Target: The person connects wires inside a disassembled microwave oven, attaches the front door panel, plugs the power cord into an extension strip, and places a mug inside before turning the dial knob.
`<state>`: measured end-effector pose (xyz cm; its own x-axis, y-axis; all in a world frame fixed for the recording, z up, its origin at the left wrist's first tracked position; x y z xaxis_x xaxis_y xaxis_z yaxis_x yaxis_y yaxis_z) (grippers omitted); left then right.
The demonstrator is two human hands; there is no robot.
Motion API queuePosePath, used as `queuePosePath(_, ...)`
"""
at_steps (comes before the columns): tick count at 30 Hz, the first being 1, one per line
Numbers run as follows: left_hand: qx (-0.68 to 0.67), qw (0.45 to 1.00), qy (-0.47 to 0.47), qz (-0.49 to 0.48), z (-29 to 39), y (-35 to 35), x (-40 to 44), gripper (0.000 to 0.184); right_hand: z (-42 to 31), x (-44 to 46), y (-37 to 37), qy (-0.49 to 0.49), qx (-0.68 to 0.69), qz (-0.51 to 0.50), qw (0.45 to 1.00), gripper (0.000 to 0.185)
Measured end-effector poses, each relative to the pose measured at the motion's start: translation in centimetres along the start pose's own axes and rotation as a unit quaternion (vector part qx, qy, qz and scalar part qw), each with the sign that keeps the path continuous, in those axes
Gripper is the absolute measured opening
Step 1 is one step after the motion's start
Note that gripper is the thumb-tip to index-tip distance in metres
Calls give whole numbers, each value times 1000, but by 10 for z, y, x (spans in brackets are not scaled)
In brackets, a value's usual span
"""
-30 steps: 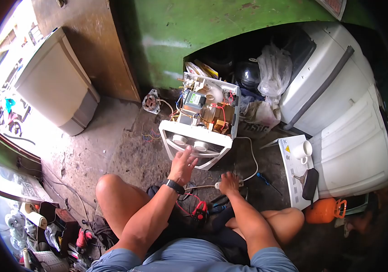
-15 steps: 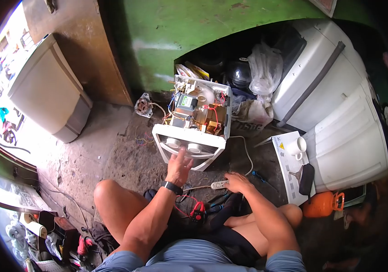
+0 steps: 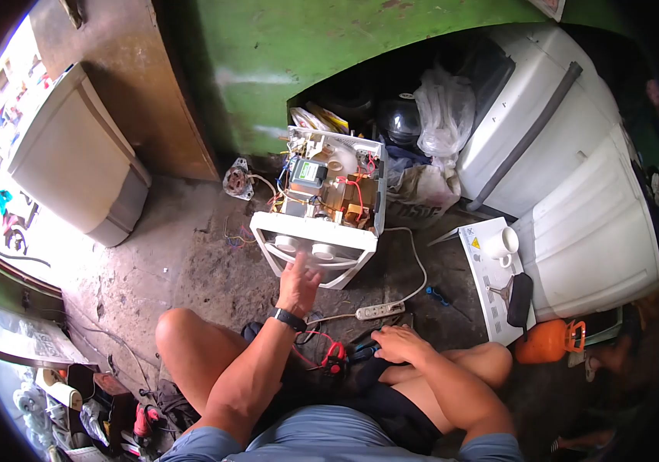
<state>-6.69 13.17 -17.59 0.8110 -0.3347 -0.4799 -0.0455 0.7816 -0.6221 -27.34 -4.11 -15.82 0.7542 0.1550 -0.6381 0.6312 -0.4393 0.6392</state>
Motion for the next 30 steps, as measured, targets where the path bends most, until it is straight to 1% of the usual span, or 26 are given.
queuePosePath(1,1,1000,-3,0,-1,0,1,23,1,5,-7,-17,-40,-28,999,46)
queuePosePath(3,4,1000,-4,-1,-1,2,2,24,-1,9,-11,-7,-18,-32,999,48)
queuePosePath(5,14,1000,-17,-19,-3,2,4,25,-6,10,-9,38,42,-22,998,51)
queuePosePath(11,37,999,-19,-23,-4,5,8,30,-2,10,-8,19,2,-8,1000,51)
queuePosePath(17,46,998,-23,-27,-3,4,7,32,-5,10,-9,18,9,-21,1000,51)
queuePosePath(25,51,998,-25,-25,-4,6,7,31,-6,8,-9,21,12,-9,1000,50)
queuePosePath(27,58,997,-21,-43,-6,11,12,46,-7,9,-9,20,12,-10,1000,50)
queuePosePath(30,66,997,-27,-37,-7,10,11,48,-6,11,-8,18,14,-18,1000,51)
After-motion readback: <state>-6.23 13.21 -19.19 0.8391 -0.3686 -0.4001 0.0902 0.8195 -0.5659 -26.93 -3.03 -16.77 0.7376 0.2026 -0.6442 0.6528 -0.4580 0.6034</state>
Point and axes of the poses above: each hand's wrist, its own x-axis towards the middle knuckle, its own y-axis out of the back of the hand, z = x × y, the point moved 3 cm from there along x, towards the middle knuckle, and after that the axes turned 11 degrees about x, right-handed, at the moved point
